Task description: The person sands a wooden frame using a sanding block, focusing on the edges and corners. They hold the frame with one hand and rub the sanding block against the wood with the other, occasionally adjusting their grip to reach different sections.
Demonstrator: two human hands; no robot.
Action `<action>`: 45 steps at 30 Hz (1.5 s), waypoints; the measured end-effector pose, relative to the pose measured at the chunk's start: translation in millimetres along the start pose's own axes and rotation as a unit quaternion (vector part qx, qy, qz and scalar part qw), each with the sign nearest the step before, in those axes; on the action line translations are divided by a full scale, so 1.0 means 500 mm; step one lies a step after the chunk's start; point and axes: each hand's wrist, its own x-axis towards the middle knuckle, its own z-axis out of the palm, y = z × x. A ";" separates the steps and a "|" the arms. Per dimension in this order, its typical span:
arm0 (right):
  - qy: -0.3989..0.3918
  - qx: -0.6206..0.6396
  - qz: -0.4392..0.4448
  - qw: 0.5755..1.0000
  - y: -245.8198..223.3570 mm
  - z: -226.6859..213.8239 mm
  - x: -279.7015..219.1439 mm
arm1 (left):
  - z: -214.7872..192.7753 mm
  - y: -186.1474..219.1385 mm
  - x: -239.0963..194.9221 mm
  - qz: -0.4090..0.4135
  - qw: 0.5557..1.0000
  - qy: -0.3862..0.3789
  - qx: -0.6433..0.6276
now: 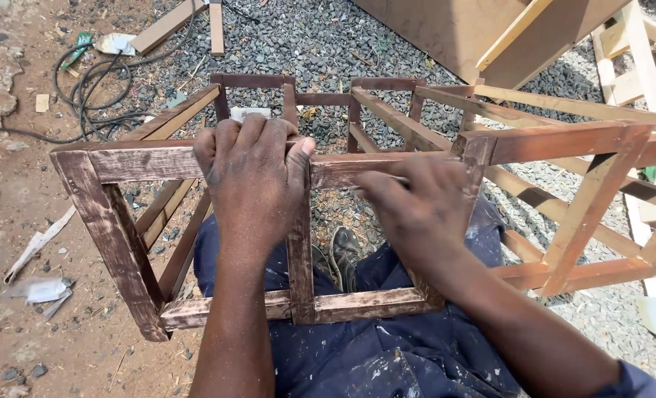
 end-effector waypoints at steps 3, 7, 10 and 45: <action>0.046 0.002 -0.037 0.998 -0.058 0.052 0.037 | -0.004 -0.002 -0.001 0.017 1.000 0.012 -0.001; 0.000 0.055 0.022 0.998 -0.028 0.021 -0.006 | -0.002 -0.007 -0.005 0.009 1.000 -0.016 0.014; -0.018 -0.009 0.118 0.993 0.021 -0.025 -0.064 | -0.001 -0.009 -0.007 0.019 1.000 -0.002 0.007; 0.050 0.276 0.472 0.836 0.037 -0.094 -0.145 | 0.074 0.178 0.105 0.156 0.916 -0.353 -0.107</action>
